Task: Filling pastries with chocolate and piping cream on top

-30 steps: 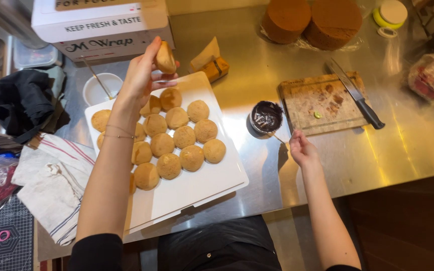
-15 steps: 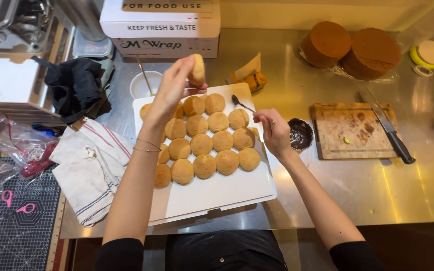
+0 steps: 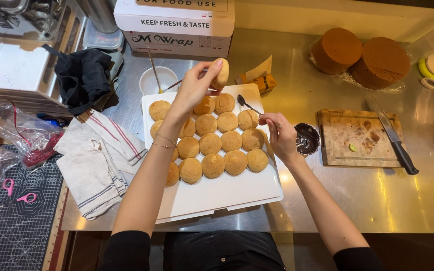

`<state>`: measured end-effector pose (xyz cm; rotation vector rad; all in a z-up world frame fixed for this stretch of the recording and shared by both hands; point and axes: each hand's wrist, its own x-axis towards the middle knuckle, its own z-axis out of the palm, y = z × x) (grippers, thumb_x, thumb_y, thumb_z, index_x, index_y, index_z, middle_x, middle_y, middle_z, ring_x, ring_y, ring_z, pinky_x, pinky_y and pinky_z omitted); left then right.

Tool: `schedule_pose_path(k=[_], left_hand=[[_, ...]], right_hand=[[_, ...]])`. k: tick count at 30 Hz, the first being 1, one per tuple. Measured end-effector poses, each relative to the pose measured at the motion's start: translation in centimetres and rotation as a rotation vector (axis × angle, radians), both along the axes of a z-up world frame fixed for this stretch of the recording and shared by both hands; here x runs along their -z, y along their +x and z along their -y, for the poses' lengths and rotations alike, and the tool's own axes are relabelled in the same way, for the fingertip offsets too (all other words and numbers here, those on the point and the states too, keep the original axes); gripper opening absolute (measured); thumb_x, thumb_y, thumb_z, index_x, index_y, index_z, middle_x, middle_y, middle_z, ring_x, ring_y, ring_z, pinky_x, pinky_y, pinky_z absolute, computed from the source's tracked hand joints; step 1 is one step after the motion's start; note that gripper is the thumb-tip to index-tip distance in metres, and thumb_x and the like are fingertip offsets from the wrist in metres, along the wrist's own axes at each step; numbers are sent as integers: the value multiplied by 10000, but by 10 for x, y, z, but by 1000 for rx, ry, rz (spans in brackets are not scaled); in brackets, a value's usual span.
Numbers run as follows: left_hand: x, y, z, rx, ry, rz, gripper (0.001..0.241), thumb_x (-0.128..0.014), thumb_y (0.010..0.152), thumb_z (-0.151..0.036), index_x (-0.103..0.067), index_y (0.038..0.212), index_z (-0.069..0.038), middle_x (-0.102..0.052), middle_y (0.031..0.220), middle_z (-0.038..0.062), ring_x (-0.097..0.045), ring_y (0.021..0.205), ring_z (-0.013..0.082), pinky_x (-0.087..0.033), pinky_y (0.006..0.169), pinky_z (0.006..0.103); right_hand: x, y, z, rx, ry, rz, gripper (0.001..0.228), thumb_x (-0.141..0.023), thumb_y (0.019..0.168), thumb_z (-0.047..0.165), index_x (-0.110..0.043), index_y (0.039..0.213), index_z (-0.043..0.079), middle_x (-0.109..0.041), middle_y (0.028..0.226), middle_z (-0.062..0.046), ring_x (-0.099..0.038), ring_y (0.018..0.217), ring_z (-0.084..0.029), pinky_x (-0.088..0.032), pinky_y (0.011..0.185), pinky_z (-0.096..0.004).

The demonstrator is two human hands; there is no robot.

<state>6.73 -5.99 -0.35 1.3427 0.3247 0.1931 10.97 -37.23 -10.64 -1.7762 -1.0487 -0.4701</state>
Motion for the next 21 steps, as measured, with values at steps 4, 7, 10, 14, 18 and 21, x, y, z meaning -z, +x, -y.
schedule_pose_path(k=[4,7,10,14,18,21], left_hand=[[1,3,2,-7,-1,2,748,-875,1040,-582,-715,1479,2,-799,1152,256,-898,900,359,-799,807,495],[2,5,5,-4,18,6,750,-869,1041,-597,-726,1470,2,-813,1139,248,-898,904,349,-796,823,489],[-1,4,9,-11,57,18,773,-868,1035,-613,-723,1469,10,-805,1169,246,-881,921,308,-784,832,450],[4,16,16,-11,235,34,772,-909,1010,-611,-745,1439,10,-814,1198,282,-886,944,340,-763,836,438],[12,36,16,0,484,47,680,-940,983,-580,-790,1404,-68,-830,1178,247,-893,905,304,-769,799,389],[14,46,21,23,717,20,655,-894,941,-652,-826,1333,-132,-865,1110,200,-880,1041,385,-718,907,499]], right_hand=[[3,4,2,27,-1,30,290,-556,1256,158,-836,1226,87,-836,992,-54,-839,883,-260,-665,859,-381],[6,5,5,37,11,35,294,-544,1259,139,-830,1225,80,-838,1012,-58,-843,896,-253,-667,866,-381],[10,7,6,66,1,42,287,-542,1259,138,-821,1232,79,-840,1021,-53,-846,909,-260,-659,894,-374],[23,14,7,98,2,24,274,-550,1264,136,-815,1218,82,-845,1010,-52,-856,907,-252,-664,884,-373],[-15,4,3,185,164,-104,391,-431,1327,167,-776,1188,47,-852,992,-86,-852,887,-242,-661,902,-399],[-9,25,6,253,635,-702,352,-459,1291,292,-656,1279,0,-829,1110,-191,-874,1009,-223,-761,914,-331]])
